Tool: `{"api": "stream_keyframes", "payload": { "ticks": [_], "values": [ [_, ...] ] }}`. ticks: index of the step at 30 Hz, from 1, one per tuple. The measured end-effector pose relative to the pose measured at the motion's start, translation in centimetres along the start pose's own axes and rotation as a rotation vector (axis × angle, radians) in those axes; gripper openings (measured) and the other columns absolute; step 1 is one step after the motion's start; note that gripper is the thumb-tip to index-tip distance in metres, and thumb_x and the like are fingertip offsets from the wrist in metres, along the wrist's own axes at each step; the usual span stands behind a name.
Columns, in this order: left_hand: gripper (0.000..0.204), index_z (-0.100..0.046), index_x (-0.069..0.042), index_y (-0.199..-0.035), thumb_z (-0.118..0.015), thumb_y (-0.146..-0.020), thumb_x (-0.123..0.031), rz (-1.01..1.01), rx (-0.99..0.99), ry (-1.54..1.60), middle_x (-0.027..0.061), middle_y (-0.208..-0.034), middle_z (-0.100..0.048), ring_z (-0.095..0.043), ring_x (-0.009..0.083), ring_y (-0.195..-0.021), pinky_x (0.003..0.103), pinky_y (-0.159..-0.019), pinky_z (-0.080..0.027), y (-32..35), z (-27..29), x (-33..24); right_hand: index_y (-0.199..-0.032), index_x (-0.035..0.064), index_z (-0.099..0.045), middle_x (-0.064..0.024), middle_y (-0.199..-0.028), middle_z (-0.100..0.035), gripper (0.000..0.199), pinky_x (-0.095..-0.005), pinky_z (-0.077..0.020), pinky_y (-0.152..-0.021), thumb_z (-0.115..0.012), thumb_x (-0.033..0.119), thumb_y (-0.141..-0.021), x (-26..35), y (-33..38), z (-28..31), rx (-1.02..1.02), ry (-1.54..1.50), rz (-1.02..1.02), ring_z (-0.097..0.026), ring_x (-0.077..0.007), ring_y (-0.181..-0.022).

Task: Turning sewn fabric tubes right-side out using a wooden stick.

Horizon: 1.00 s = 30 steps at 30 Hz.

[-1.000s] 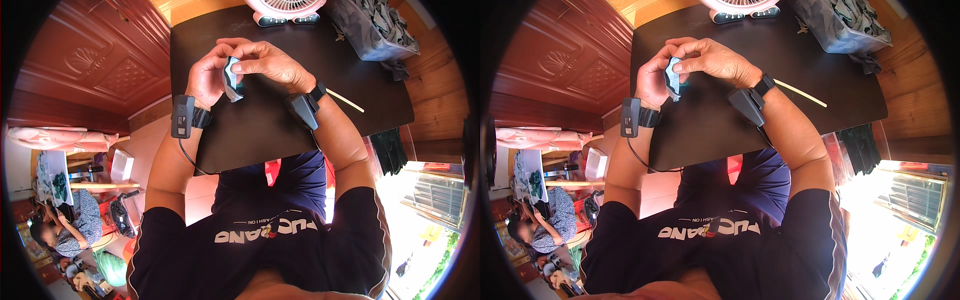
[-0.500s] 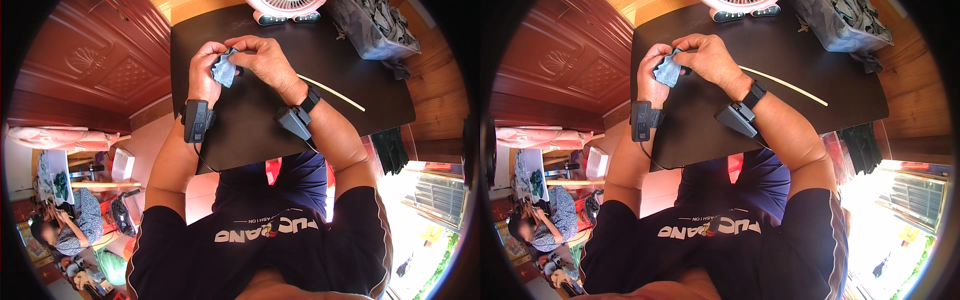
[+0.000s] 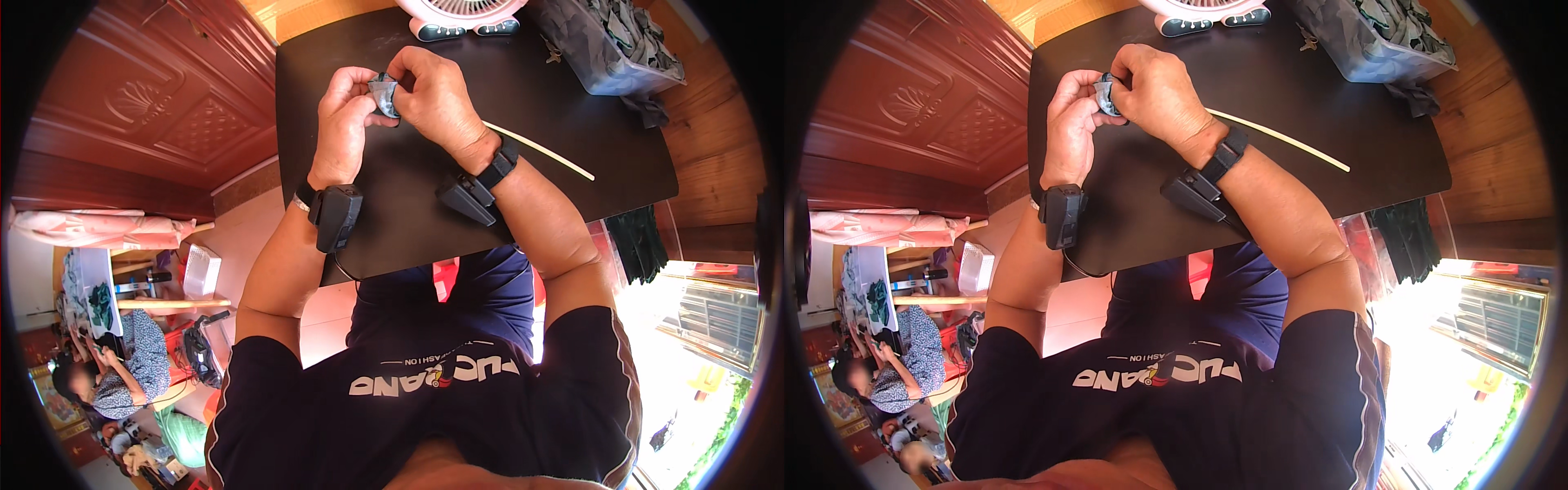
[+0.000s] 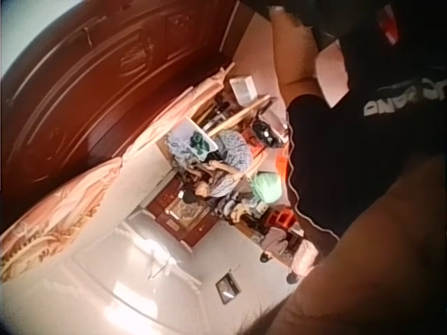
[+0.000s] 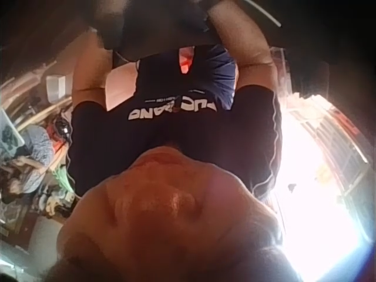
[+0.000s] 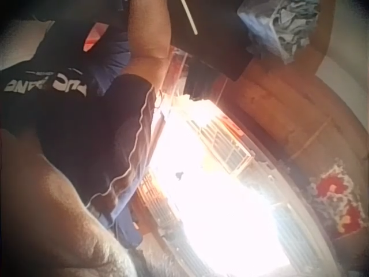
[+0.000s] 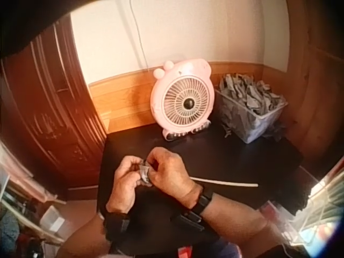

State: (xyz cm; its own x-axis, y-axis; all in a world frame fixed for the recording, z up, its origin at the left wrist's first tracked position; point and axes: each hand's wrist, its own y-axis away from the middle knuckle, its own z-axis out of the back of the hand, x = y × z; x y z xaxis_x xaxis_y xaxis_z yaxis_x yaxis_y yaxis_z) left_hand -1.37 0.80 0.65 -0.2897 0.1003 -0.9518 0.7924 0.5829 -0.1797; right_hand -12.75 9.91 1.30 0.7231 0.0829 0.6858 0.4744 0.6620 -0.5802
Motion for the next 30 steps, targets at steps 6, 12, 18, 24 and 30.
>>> {"api": "stream_keyframes", "payload": {
  "ticks": [6, 12, 18, 24, 30],
  "values": [
    [0.017, -0.049, -0.004, -0.103, -0.047, -0.086, -0.004, 0.023, 0.093, -0.086, 0.0058, -0.093, -0.056, -0.056, 0.0122, -0.08, 0.027, -0.059, -0.052, -0.2, 0.8, -0.3, -0.083, 0.0013, -0.06, -0.0106, -0.076, -0.064, 0.012, -0.0313, -0.0506, -0.06, -0.064, 0.006, -0.073, -0.7, -0.4, 0.0, 0.048, -0.09, -0.051, -0.062, -0.0206, -0.063],
    [0.012, -0.051, -0.006, -0.096, -0.049, -0.084, -0.006, 0.083, 0.085, -0.123, 0.0035, -0.086, -0.056, -0.055, 0.0114, -0.076, 0.025, -0.053, -0.048, -0.3, 1.2, -0.7, -0.092, 0.0026, -0.059, -0.0012, -0.082, -0.061, 0.014, -0.0238, -0.0502, -0.07, -0.062, 0.008, -0.079, -1.4, -1.0, 1.1, 0.438, -0.656, -0.414, -0.059, -0.01, -0.076],
    [0.014, -0.051, -0.006, -0.096, -0.047, -0.083, -0.006, 0.032, 0.029, -0.065, 0.0044, -0.087, -0.057, -0.056, 0.0124, -0.075, 0.025, -0.051, -0.048, -0.3, 1.3, 0.2, -0.093, 0.0025, -0.059, -0.0003, -0.084, -0.06, 0.015, -0.0218, -0.0471, -0.075, -0.064, 0.007, -0.079, -1.0, -1.0, 1.3, 0.505, -0.669, -0.24, -0.058, -0.0086, -0.078],
    [0.016, -0.05, -0.005, -0.101, -0.047, -0.085, -0.008, 0.029, 0.087, 0.1, 0.0063, -0.09, -0.057, -0.057, 0.0134, -0.077, 0.027, -0.053, -0.052, -0.2, 1.1, 0.3, -0.085, 0.0005, -0.059, -0.0027, -0.074, -0.061, 0.013, -0.0265, -0.0488, -0.062, -0.065, 0.004, -0.075, -1.5, -0.7, 0.3, 0.305, -0.588, -0.221, -0.058, -0.0101, -0.069],
    [0.016, -0.048, -0.004, -0.104, -0.049, -0.088, -0.009, -0.051, 0.089, 0.006, 0.0059, -0.091, -0.056, -0.057, 0.0126, -0.081, 0.028, -0.057, -0.054, 0.2, 0.3, -0.3, -0.085, 0.003, -0.051, -0.0137, -0.068, -0.061, 0.019, -0.0363, -0.0495, -0.057, -0.064, 0.003, -0.072, 0.1, -0.1, -0.2, 0.008, -0.066, 0.06, -0.063, -0.0292, -0.063]
  ]
}}
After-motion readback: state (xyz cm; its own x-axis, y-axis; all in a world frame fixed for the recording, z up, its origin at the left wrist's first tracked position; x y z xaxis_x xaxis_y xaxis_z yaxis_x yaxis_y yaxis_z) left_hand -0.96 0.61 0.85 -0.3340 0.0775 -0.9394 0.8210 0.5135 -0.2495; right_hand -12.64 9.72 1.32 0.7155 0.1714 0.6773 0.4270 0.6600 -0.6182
